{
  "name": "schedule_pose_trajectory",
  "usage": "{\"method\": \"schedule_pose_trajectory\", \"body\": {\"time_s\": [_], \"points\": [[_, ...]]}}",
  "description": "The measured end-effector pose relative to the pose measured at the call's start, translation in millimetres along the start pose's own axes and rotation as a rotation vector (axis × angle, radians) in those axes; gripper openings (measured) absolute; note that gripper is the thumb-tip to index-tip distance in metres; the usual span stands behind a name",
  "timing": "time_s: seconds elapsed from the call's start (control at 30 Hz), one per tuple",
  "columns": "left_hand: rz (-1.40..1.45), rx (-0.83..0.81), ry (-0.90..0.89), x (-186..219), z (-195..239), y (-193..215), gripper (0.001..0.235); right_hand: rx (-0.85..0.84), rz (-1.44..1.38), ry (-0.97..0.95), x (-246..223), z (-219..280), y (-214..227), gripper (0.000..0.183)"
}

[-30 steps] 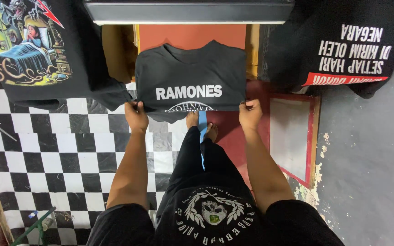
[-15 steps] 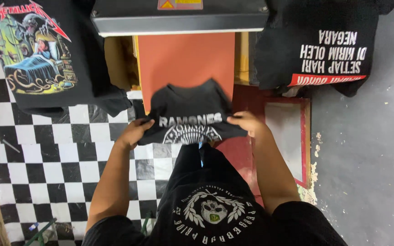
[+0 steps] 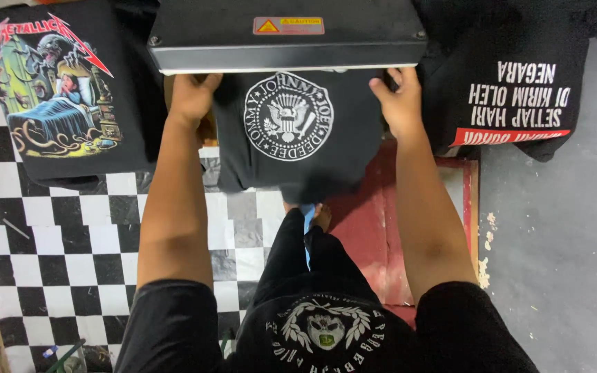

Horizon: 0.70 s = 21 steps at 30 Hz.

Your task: Aligning t-shirts on a heat press machine and applying heat to transfer designs.

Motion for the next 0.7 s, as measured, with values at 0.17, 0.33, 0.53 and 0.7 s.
{"method": "schedule_pose_trajectory", "body": {"time_s": [0.17, 0.33, 0.53, 0.7], "points": [[-0.319, 0.009, 0.038, -84.7, 54.5, -7.7, 0.084, 0.087, 0.451, -0.129, 140.6, 18.0, -7.1, 0.056], [-0.639, 0.122, 0.52, -205.4, 122.0, -7.8, 0.052, 0.193, 0.789, -0.508, 256.7, 61.5, -1.9, 0.044], [-0.764, 0.307, 0.371, -199.6, 139.5, -7.0, 0.032, 0.384, 0.759, -0.462, 271.5, 72.2, 10.5, 0.02], [-0.543, 0.315, 0.509, -182.8, 149.2, -3.4, 0.041, 0.461, 0.457, -0.335, 215.2, 94.6, 10.7, 0.014]]}}
Point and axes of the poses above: each hand's wrist, its own z-axis away from the middle knuckle, its own y-axis out of the back of the hand, x = y × z, the point moved 2 cm from there along -z, towards the middle knuckle, and after that the axes turned 5 degrees about -y, right-handed, at the moved point
